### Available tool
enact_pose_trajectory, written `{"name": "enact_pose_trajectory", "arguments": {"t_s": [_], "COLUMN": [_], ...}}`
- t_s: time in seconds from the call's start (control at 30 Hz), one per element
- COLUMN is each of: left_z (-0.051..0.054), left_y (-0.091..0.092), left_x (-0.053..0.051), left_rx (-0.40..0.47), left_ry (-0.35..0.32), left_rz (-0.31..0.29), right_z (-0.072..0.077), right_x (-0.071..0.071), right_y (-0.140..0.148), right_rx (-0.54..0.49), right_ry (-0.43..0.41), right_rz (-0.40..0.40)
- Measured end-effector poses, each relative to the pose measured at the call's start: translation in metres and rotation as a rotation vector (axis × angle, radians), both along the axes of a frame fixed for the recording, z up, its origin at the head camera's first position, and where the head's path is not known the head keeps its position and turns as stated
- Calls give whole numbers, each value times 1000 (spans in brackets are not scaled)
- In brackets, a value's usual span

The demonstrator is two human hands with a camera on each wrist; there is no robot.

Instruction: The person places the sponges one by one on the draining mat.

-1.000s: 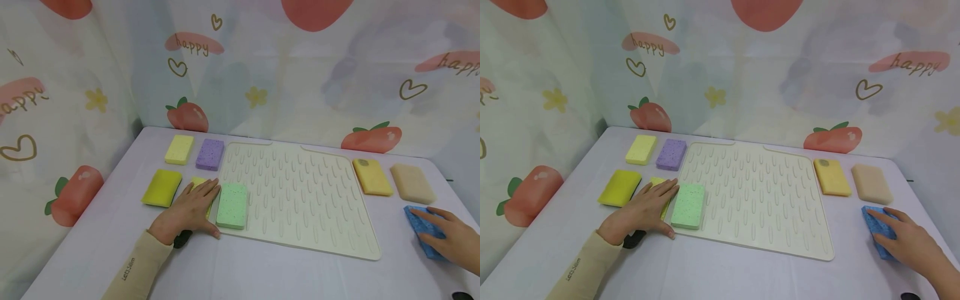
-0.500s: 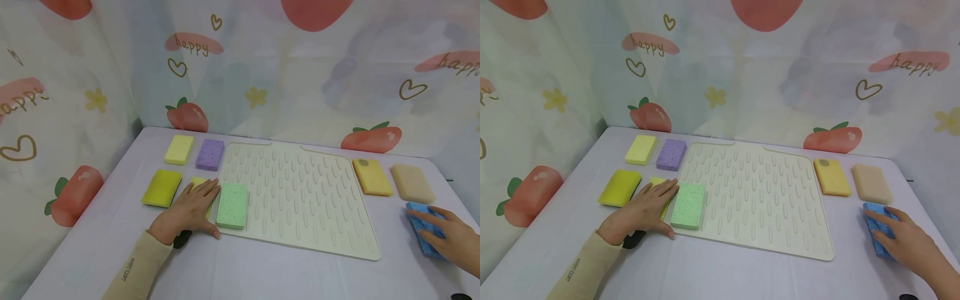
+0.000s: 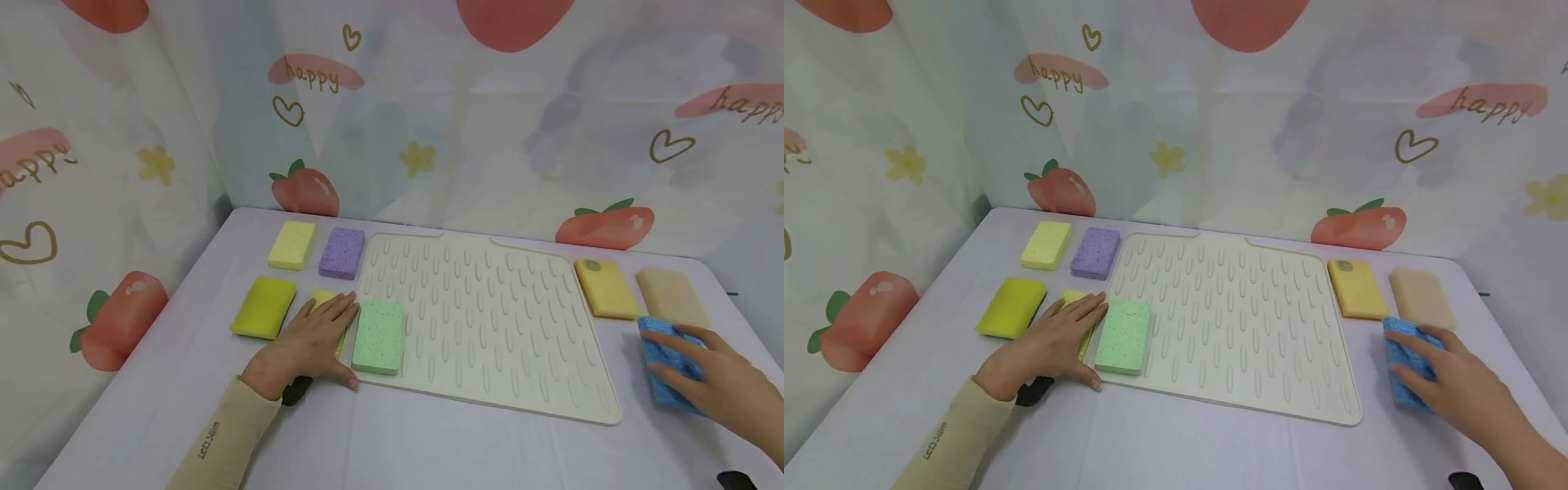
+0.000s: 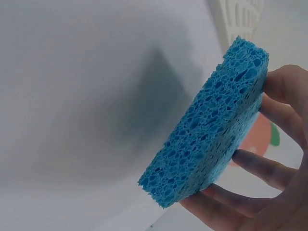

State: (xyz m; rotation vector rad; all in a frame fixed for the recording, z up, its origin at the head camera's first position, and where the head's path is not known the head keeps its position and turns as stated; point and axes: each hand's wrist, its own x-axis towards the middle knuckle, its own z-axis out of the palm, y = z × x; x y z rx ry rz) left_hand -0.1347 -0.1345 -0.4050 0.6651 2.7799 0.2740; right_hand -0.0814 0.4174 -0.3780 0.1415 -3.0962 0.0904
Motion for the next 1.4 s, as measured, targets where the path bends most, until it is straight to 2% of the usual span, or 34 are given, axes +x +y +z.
{"name": "enact_pose_trajectory", "arguments": {"t_s": [0.2, 0.33, 0.7, 0.97, 1.4], "left_z": [0, 0, -1, -1, 0], "left_y": [0, 0, 0, 0, 1], "left_x": [0, -1, 0, 0, 0], "left_rx": [0, 4, -3, 0, 2], "left_ry": [0, 5, -1, 9, 3], "left_rz": [0, 0, 10, 7, 11], "right_z": [7, 10, 13, 18, 16], "right_x": [-4, -7, -11, -16, -23], "right_y": [-18, -31, -77, -113, -150], "right_rx": [5, -10, -80, -106, -114], "right_ry": [-80, -102, -12, -5, -23], "right_rz": [10, 18, 159, 196, 237]}}
